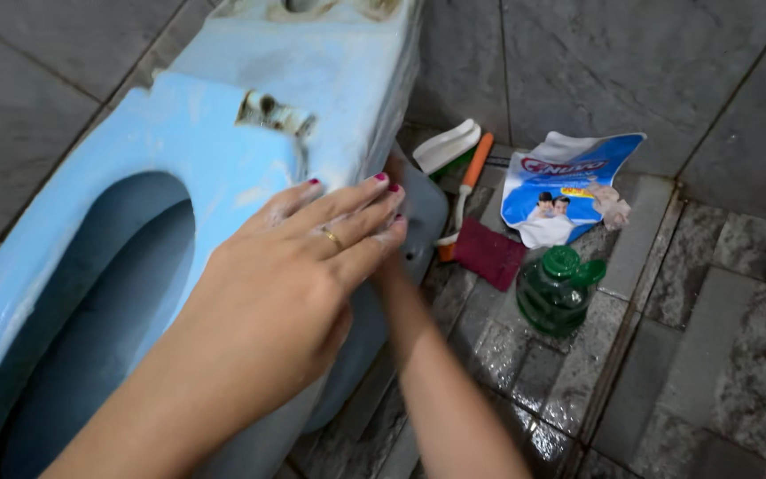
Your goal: The person scrubs a light blue toilet seat and bowl with a soapy sponge, focusing on the rim and base. They then rinse the toilet by pouring water from a yellow scoop taken from a nearby basin.
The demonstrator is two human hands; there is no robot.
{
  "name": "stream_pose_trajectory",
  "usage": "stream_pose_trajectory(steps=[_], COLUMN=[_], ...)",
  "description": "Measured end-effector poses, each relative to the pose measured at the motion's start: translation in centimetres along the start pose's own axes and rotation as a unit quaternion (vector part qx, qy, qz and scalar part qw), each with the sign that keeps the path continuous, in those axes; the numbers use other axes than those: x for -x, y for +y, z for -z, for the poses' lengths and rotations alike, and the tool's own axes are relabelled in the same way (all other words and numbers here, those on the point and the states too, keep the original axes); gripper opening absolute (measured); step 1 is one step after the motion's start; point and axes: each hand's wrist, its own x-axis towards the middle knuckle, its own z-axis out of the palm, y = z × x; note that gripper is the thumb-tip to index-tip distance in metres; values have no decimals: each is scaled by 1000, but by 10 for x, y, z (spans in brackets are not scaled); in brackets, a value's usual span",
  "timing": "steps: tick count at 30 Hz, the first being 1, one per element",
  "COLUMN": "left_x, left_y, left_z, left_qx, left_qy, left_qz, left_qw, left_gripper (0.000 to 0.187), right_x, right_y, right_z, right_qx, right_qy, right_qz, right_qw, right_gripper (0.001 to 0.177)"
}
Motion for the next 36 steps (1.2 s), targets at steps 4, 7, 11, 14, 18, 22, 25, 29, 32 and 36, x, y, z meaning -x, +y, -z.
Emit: stream_pose_trajectory(steps=[4,7,11,14,18,22,25,29,32,36], left_x=[3,3,2,2,1,11,10,7,9,8], left_y=[-1,-1,-1,-1,-4,-5,-9,-10,-10,-9], left_z=[4,-1,-1,0,-7,-13,-16,-16,-15,-16], left_qx=[-16,-16,-11,-34,-7,0,3,-3,-1,-4], left_qy=[-16,-17,-32,-12,-6,-20,-14,-22,-1,-6], left_qz=[23,19,18,-9,-7,6,-1,0,-9,-2], left_qw=[999,1000,999,999,1000,1000,1000,1000,1000,1000], left_gripper=[62,58,54,48,48,47,51,51,52,53], right_x=[8,-17,-10,48,50,-43,-66,-55,-47,-10], right_y=[-15,9,19,-13,-48,-46,-30,-27,-72,-177], right_z=[-27,17,31,-22,-13,48,52,39,48,47], right_qx=[-50,-60,74,118,-140,-105,22,-10,-52,-40], right_qy=[-106,2,170,15,-85,120,95,77,109,114], right_qz=[-46,-59,12,42,-35,-204,21,-10,-48,-83], right_qw=[992,996,983,992,986,966,995,997,991,989], right_gripper=[55,51,50,50,53,44,39,38,38,38])
